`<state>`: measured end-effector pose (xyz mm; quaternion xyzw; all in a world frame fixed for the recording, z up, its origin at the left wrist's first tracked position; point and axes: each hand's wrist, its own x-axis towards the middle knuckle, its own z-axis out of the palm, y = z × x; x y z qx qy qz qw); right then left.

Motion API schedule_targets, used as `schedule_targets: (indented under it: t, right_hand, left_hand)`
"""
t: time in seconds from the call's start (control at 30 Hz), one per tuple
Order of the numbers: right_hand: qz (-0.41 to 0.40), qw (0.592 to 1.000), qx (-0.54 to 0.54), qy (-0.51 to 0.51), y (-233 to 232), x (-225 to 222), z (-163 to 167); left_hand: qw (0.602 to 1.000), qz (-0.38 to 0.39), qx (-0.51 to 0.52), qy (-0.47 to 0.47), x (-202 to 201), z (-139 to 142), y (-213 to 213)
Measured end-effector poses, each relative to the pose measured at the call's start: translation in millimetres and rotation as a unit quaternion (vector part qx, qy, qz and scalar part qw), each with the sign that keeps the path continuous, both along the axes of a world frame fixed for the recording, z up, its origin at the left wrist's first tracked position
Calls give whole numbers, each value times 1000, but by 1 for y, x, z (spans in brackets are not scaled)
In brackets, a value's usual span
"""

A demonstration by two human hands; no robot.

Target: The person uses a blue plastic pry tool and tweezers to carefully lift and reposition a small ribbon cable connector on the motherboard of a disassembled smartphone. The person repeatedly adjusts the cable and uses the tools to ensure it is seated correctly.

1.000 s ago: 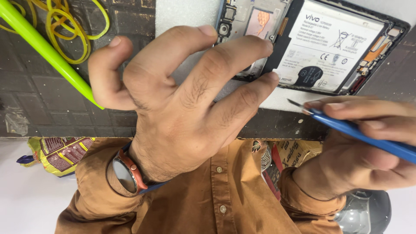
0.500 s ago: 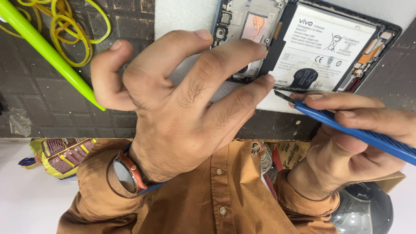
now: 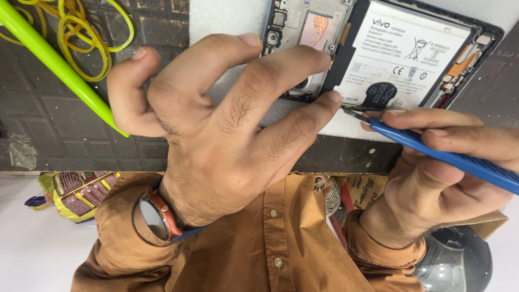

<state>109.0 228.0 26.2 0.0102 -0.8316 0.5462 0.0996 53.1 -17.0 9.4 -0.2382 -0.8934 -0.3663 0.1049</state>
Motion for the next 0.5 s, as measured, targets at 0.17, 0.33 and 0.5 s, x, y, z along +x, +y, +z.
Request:
schedule_targets:
  t: [0.17, 0.33, 0.5]
  right_hand:
    - [1, 1000, -7, -4, 2, 0, 1]
    - [-3, 1000, 13, 0, 1, 2, 0]
    - [10, 999, 30, 16, 2, 2, -3]
  left_hand:
    - [1000, 0, -2, 3, 0, 0, 0]
    - [1000, -1, -7, 1, 0, 0, 0]
    - [1000, 3, -7, 3, 1, 0, 1]
